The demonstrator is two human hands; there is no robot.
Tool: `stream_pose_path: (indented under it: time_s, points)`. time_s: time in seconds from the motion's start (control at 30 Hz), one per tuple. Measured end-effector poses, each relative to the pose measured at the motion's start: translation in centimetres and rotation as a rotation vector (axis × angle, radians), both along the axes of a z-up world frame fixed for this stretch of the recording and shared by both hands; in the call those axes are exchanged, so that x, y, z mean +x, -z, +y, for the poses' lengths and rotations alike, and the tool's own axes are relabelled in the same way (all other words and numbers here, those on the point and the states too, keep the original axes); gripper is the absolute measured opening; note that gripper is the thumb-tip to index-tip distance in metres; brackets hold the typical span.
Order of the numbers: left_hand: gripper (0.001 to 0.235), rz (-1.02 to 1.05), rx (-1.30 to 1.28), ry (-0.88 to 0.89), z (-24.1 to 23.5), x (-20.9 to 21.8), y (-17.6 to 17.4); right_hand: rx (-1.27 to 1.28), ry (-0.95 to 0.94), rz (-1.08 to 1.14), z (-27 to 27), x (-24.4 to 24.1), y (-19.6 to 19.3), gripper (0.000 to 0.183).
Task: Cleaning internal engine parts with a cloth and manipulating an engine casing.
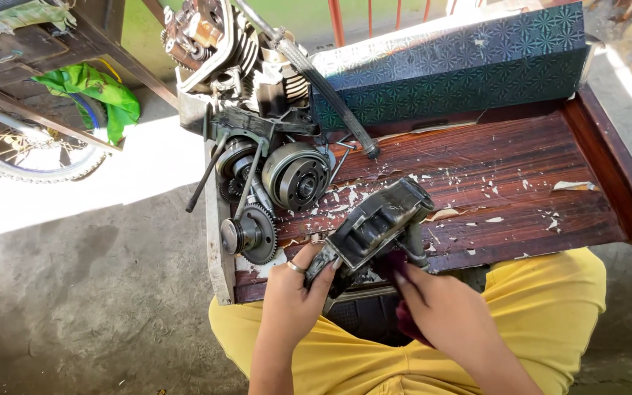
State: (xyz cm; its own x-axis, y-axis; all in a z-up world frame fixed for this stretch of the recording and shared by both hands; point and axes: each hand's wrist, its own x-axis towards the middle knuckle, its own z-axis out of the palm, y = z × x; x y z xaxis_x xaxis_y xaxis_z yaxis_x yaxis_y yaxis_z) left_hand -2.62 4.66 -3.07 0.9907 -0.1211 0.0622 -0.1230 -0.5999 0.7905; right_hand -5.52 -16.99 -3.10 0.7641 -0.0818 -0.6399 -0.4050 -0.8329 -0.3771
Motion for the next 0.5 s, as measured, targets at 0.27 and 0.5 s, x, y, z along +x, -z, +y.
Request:
stream_pose_path:
  time_s: [0.27,0.5]
  points:
    - [0.025,-0.01,-0.036,-0.005,-0.4,0.1,-0.4,0.169,0.319,-1.11,-2.0,-2.8,1.1,0.026]
    - [0.026,-0.001,-0.018,-0.004,-0.3,0.1,-0.3,0.177,0.162,-1.231,2.9,-1.8,7.0,0.044]
